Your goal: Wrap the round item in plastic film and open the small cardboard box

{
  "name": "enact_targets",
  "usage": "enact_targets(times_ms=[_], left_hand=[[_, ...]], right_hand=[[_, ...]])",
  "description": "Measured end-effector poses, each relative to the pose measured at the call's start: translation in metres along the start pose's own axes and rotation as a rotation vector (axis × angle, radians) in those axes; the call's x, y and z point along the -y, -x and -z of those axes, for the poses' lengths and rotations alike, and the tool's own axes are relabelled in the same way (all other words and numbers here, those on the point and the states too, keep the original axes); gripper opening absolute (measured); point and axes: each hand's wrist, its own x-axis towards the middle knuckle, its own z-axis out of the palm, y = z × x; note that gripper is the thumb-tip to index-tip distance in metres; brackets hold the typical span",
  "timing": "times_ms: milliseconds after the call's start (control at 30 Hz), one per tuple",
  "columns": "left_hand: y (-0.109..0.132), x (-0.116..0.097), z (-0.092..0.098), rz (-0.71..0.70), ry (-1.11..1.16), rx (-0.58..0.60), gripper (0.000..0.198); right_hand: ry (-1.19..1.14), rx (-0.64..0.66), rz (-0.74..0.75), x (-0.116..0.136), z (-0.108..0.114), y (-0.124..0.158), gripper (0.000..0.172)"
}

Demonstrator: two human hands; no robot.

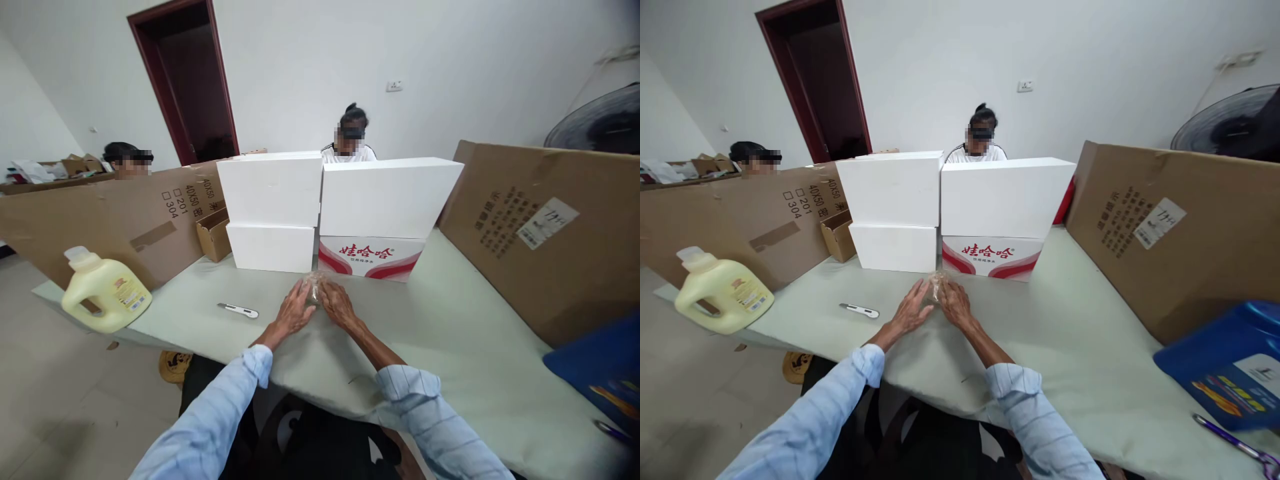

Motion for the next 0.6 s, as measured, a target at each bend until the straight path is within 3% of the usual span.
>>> enact_targets(times_ms=[133,367,600], left_hand=[[-0.045,-0.003,-0.024,-0.003,-0.015,0.078,0.077],[-0.065,0.007,-0.049,-0.129,-0.046,0.14,0.063],[-0.081,0.014,-0.051,-0.24,-0.132,0.234,0.073]], right_hand=[[-0.098,-0.059,0.003,-0.018,0.009,0.011,0.043],[-0.213,-0.171,0.024,-0.071,0.014,0.014,0.047],[-0.27,-0.181,0.061,-0.064,-0.013,0.009,0.045]])
